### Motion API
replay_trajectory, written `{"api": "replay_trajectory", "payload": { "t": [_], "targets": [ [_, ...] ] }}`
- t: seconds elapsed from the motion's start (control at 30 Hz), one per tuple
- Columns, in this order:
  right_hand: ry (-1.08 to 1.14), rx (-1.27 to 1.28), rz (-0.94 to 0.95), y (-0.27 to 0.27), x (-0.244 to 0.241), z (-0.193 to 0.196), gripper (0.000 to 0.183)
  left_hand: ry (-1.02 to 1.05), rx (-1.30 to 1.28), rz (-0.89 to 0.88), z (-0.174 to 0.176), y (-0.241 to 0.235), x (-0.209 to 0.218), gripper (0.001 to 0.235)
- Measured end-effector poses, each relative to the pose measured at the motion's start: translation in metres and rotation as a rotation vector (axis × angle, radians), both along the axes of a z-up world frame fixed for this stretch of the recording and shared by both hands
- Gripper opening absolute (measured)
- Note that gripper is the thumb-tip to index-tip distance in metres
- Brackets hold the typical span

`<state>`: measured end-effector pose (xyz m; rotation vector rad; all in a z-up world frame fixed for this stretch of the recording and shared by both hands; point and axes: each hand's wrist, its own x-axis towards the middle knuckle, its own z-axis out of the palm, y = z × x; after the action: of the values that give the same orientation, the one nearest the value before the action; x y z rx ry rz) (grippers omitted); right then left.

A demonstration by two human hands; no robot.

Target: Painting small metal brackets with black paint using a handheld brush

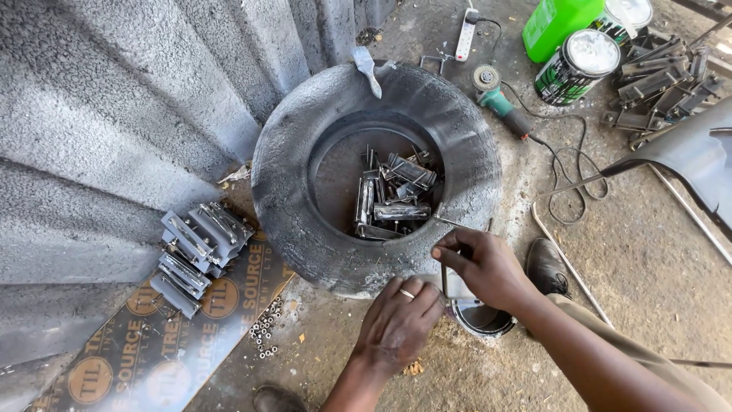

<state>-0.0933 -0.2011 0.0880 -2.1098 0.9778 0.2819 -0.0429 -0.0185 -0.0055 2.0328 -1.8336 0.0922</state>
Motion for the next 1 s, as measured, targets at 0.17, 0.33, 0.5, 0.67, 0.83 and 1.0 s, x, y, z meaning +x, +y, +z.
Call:
{"api": "replay_trajectory", "payload": {
  "t": [0.17, 0.33, 0.5, 0.67, 0.83, 1.0],
  "targets": [
    [0.045, 0.033, 0.034, -0.008, -0.005, -0.003, 0.035, 0.027, 0.070, -0.064, -0.001, 0.004, 0.003, 0.017],
    [0.120, 0.041, 0.160, -0.004, -0.003, -0.003, 0.043, -0.046, 0.064, -0.055, 0.000, 0.004, 0.012, 0.026],
    [-0.076, 0.299, -0.100, 0.001, -0.001, 0.012, 0.027, 0.200, 0.059, 0.236, 0.020, 0.002, 0.022, 0.041],
    [-0.262, 0.348, -0.192, 0.028, 0.000, 0.012, 0.020, 0.089, 0.237, 0.422, 0.035, 0.000, 0.010, 0.034],
    [-0.533, 0.535, -0.315, 0.071, -0.003, -0.006, 0.017, -0.319, -0.348, 0.645, 0.049, 0.018, 0.002, 0.023],
    [-0.602, 0.521, -0.237, 0.113, -0.010, 0.034, 0.015, -0.334, -0.307, 0.691, 0.068, 0.065, -0.008, 0.021]
  ]
}}
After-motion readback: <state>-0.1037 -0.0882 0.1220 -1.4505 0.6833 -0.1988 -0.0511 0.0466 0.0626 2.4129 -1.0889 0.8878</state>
